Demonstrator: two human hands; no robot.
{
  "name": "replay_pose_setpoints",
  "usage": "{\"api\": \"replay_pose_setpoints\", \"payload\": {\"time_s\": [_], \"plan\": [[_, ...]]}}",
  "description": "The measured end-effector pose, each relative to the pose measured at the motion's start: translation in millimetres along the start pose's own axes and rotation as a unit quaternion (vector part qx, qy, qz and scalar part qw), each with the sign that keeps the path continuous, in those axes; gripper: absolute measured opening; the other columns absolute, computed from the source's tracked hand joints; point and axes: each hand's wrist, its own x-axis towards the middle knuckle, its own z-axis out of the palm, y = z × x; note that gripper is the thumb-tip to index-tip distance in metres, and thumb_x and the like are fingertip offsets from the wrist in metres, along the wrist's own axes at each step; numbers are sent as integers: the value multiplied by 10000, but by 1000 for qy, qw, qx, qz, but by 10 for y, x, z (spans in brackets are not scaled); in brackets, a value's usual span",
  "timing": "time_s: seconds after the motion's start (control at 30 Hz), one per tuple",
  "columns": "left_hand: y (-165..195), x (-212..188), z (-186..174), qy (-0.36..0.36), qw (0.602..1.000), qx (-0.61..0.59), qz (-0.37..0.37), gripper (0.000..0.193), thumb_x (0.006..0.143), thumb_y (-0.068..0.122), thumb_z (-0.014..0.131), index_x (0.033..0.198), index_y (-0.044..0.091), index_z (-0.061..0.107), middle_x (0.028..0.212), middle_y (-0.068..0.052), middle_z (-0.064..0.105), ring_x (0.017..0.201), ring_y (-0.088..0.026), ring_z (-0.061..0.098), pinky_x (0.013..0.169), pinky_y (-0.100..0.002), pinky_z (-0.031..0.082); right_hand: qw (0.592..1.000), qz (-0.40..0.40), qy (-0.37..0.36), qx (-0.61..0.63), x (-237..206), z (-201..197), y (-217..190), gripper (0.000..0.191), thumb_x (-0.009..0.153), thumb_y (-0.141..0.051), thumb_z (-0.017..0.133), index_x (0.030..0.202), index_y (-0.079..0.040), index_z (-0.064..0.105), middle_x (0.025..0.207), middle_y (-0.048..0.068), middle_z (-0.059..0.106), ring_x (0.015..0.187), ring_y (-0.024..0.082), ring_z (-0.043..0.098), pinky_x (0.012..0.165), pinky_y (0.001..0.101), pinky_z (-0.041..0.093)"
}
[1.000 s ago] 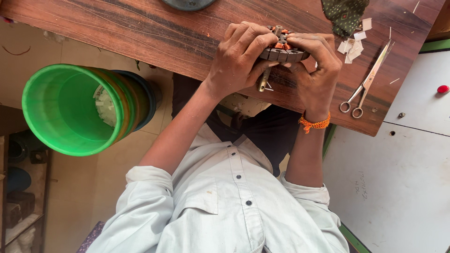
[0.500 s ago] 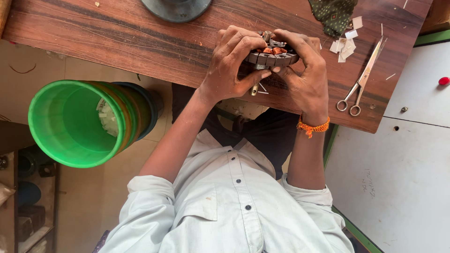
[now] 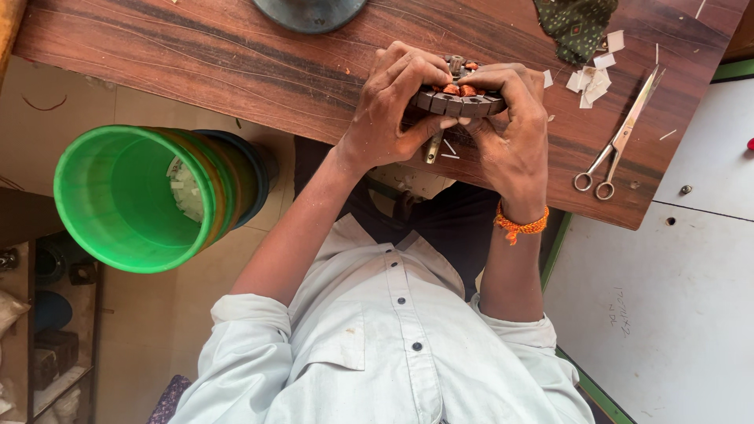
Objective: The person inserts small white paper pieces into the slots of a circular electrical component, likely a motor rotor. They use a green screwdriver to press the paper into place and scissors to cut the paper to size. The person repeats this process for multiple slots.
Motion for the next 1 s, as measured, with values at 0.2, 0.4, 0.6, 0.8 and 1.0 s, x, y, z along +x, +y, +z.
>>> {"api": "replay_pose_setpoints", "payload": {"time_s": [0.2, 0.4, 0.6, 0.8, 1.0], "plan": [[7, -5, -101, -25, 1000, 13, 14, 422, 901, 316, 892, 1138, 119, 602, 1197, -17, 681, 1156, -226, 596, 1029, -391, 442, 999, 9, 49, -9, -56, 116, -44, 370, 883, -156, 875, 1216, -78, 733, 1244, 55, 722, 1227, 231, 608, 988, 334, 559], [56, -16, -116, 2, 999, 21, 36, 551, 844, 468, 903, 1129, 111, 595, 1147, -32, 654, 1107, -230, 595, 992, -412, 452, 998, -53, -1, 16, -45, 21, 55, 496, 882, -23, 837, 1347, -56, 666, 1353, 91, 681, 1311, 272, 620, 1114, 385, 548], [19, 87, 43, 38, 998, 48, 17, 409, 867, 354, 885, 1080, 118, 627, 1098, -21, 664, 1064, -213, 605, 956, -399, 443, 995, -88, 30, 24, 33, 135, 284, 494, 901, 202, 642, 1313, -64, 587, 1326, 107, 611, 1300, 275, 600, 1149, 394, 540], [-144, 375, 205, 33, 998, 53, 13, 367, 790, 279, 865, 1011, 101, 631, 1058, -36, 699, 994, -228, 604, 896, -404, 428, 992, -64, 80, 73, 205, 157, 608, 446, 934, 209, 564, 1297, -52, 572, 1281, 131, 580, 1213, 266, 604, 1085, 358, 527], [-375, 600, 369, 3, 998, 54, -14, 350, 804, 276, 856, 1013, 100, 638, 1071, -35, 710, 999, -241, 603, 925, -410, 431, 982, -67, 111, 136, 515, 174, 910, 468, 846, 175, 558, 1263, -37, 567, 1242, 118, 577, 1188, 262, 599, 1076, 360, 510]]}}
